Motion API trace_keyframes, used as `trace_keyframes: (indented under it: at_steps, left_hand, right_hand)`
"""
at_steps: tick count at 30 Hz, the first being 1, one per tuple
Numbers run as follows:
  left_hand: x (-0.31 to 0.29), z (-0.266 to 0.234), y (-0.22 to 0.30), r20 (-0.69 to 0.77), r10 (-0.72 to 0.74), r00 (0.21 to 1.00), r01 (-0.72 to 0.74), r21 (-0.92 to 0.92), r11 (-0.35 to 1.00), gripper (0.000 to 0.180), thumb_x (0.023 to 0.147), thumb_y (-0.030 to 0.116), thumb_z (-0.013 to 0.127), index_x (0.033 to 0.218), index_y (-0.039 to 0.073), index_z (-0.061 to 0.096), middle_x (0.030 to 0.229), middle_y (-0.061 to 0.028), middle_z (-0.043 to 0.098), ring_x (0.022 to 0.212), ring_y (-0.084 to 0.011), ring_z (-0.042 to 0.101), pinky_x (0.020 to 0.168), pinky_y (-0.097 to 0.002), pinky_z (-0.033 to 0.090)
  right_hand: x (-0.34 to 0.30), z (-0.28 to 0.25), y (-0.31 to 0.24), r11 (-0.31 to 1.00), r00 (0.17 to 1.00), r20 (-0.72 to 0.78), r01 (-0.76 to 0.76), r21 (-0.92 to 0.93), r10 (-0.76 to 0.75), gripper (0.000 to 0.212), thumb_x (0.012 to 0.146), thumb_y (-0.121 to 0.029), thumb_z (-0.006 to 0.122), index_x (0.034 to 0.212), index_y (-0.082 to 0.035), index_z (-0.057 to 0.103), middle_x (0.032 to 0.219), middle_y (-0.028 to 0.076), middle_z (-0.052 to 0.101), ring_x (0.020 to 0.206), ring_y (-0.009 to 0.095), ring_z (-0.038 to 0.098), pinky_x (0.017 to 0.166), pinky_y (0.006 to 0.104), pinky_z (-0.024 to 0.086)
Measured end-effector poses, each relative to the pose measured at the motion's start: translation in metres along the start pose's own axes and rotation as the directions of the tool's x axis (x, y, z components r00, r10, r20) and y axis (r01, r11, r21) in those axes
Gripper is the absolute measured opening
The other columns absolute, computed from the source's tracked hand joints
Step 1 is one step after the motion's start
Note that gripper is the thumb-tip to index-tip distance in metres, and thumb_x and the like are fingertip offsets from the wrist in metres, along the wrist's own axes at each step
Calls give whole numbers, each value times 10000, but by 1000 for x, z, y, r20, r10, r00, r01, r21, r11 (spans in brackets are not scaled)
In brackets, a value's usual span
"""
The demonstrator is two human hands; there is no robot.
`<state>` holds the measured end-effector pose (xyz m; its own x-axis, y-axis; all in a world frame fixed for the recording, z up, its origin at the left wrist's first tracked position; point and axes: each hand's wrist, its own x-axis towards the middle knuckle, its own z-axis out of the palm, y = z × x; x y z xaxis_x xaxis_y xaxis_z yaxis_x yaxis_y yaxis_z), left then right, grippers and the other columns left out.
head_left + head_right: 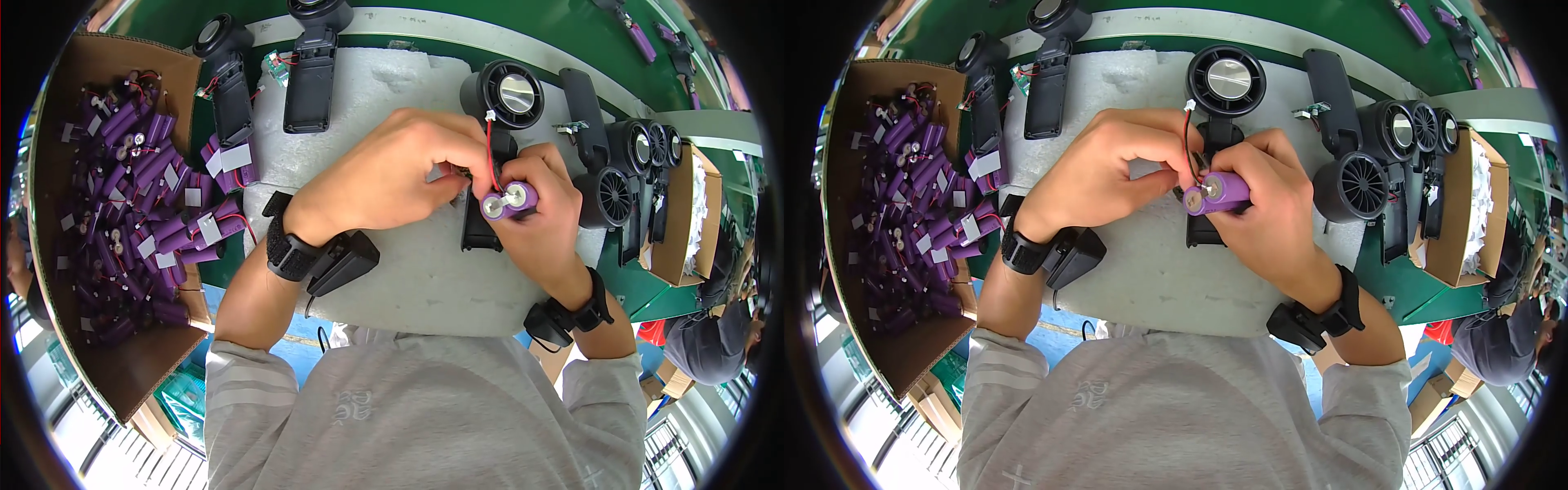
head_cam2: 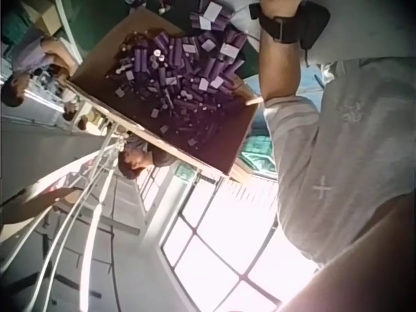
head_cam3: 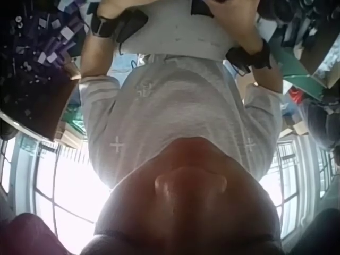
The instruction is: Assembling electronic components involving batteries, circuit boards, and wiring connectors.
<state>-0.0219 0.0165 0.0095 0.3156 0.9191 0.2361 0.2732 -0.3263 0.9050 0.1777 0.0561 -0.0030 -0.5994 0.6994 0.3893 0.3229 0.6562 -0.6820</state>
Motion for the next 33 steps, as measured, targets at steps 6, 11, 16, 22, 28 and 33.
trace_keyframes:
  at_steps: [6, 11, 16, 22, 28, 33]
  left_hand:
    - [1, 5, -2, -44, 41, 998, -43, -39, 998, 208, 702, -125, 632, 831, 38, 643, 809, -73, 608, 746, -237, 615, 608, -325, 480]
    - [-2, 3, 0, 13, -94, 996, 94, -42, 995, 226, 683, -155, 637, 807, 33, 638, 901, -82, 607, 812, -212, 600, 686, -295, 484]
    - [-1, 2, -2, 5, -99, 995, 99, -129, 987, 141, 731, -52, 689, 830, 39, 646, 856, -48, 614, 735, -168, 577, 630, -282, 471]
    - [-2, 7, -6, -47, -93, 995, 78, -261, 962, 119, 804, 73, 749, 879, 26, 669, 830, -17, 624, 696, -114, 557, 600, -259, 455]
    - [-3, 8, -8, -63, -150, 987, 121, -331, 936, 168, 849, 147, 757, 918, 14, 681, 828, -25, 622, 691, -91, 550, 589, -231, 440]
    - [-3, 7, -9, -101, -93, 991, 54, -332, 942, 174, 852, 159, 759, 917, 17, 681, 812, -30, 618, 676, -88, 549, 573, -233, 436]
  right_hand:
    - [1, 3, 13, 981, 990, -36, 143, 129, -140, 339, 712, 22, 771, 970, -20, 555, 851, 68, 554, 709, 162, 546, 628, 277, 452]
    - [-5, -5, 7, 972, 977, -164, 165, 166, -138, 417, 765, 6, 733, 1096, -1, 480, 814, 55, 535, 668, 136, 498, 605, 262, 424]
    - [-11, -13, 5, 892, 994, -111, 32, 451, 20, 394, 754, -14, 776, 1066, -4, 535, 731, 58, 564, 621, 124, 524, 574, 243, 425]
    - [-4, -15, 10, 926, 961, -137, 269, 263, -241, 286, 754, -13, 776, 979, 17, 603, 743, 74, 581, 604, 122, 524, 537, 249, 418]
    - [-1, -16, 3, 973, 980, -136, 168, 159, -147, 190, 788, -12, 747, 966, -4, 678, 798, 70, 591, 606, 123, 519, 527, 250, 413]
    - [-2, -12, 1, 993, 995, -83, 65, 98, -56, 133, 843, -29, 694, 975, -12, 698, 858, 73, 574, 636, 135, 511, 554, 247, 400]
